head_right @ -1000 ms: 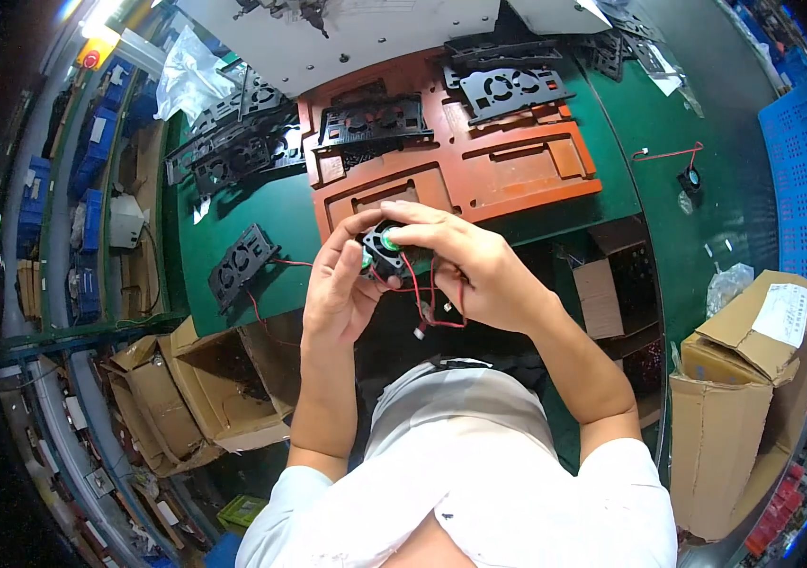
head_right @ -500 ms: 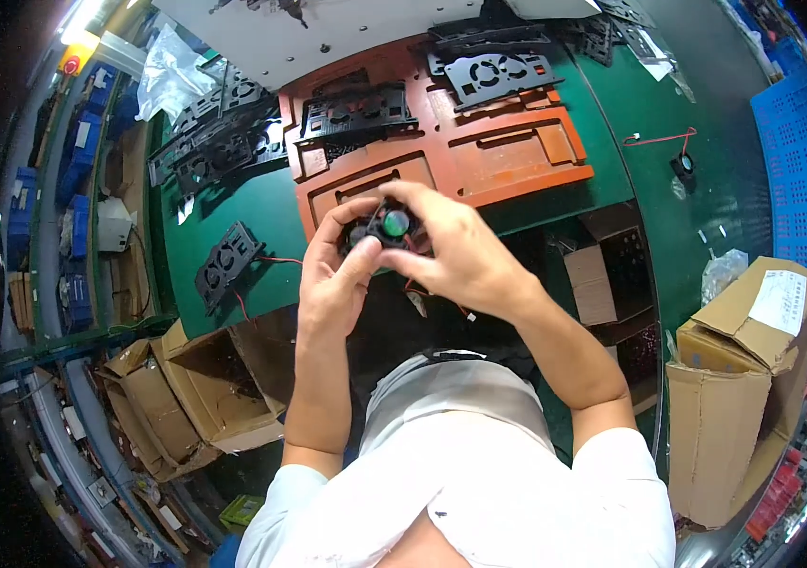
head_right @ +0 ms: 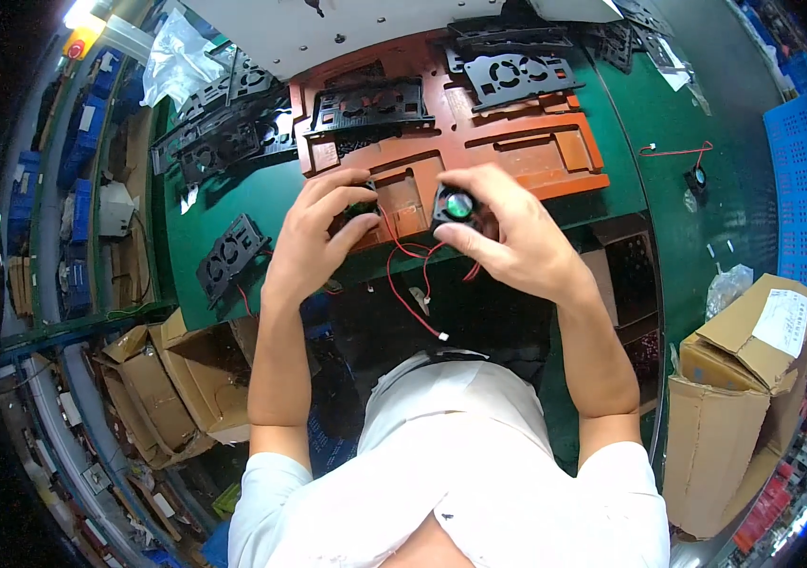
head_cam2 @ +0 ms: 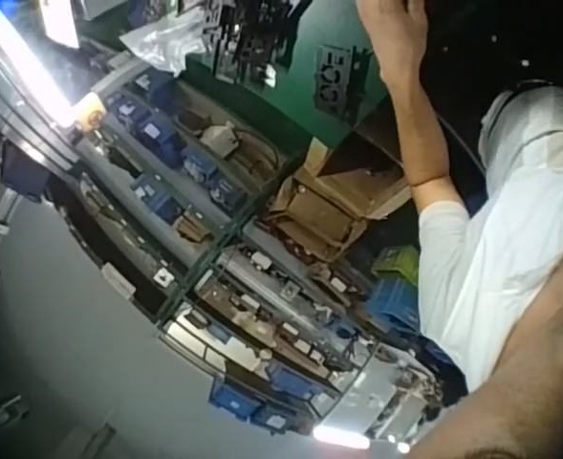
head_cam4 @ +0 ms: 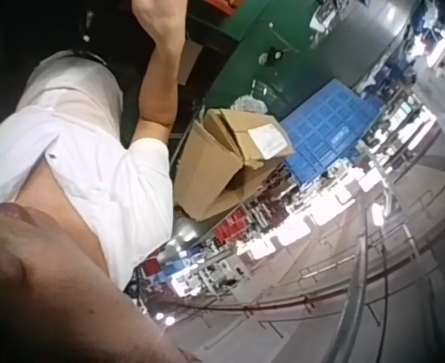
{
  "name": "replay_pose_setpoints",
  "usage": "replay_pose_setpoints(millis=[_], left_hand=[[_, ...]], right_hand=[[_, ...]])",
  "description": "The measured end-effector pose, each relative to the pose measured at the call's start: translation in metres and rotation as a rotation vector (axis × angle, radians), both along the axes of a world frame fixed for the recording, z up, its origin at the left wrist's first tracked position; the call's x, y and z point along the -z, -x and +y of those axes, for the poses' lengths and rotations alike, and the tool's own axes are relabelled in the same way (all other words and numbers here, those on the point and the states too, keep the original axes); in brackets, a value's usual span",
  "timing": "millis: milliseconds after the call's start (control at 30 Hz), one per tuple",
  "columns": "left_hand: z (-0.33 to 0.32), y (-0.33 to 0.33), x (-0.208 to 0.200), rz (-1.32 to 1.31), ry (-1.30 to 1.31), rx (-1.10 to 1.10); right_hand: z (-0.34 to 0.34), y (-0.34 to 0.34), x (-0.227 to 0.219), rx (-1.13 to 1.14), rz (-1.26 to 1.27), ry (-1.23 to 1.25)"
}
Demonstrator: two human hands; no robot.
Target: Assembling cooling fans into a plastic housing frame using an electric screwdriver.
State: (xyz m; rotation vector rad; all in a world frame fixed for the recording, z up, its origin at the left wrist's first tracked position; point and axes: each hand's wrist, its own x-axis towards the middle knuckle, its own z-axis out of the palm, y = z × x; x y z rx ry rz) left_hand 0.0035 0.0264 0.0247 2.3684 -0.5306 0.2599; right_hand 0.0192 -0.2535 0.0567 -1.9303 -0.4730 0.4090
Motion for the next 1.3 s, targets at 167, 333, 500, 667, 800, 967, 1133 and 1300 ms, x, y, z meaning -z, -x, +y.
replay_pose_setpoints(millis=[167,333,500,667,800,967,1133,1300], left_hand=[[-0.01,-0.002,0.002,0.033,0.08,0.015],[-0.006,0.003,0.004,-0.013,0.023,-0.022],[-0.007,0.003,0.0,-0.044,0.007,-0.002],[-0.013,0.005,-0.002,-0.127,0.188,-0.013],[-0.017,0.009,-0.01,-0.197,0.182,-0.013],[-0.01,0.013,-0.011,-0.109,0.266,0.014],[-0.009,0.014,-0.007,-0.082,0.303,0.015],[-0.005,0.016,-0.009,0.079,0.413,0.061]], right_hand=[[0.015,-0.015,-0.001,-0.056,-0.306,0.107],[0.031,-0.031,0.007,-0.094,-0.469,0.326],[0.036,-0.032,0.015,0.066,-0.634,0.398],[0.057,0.0,-0.003,0.129,-0.286,0.076],[0.065,0.003,0.005,0.124,-0.145,-0.037],[0.063,0.001,0.013,0.057,-0.413,-0.019],[0.06,0.002,0.014,-0.002,-0.453,0.028],[0.059,0.0,0.019,-0.042,-0.347,-0.003]])
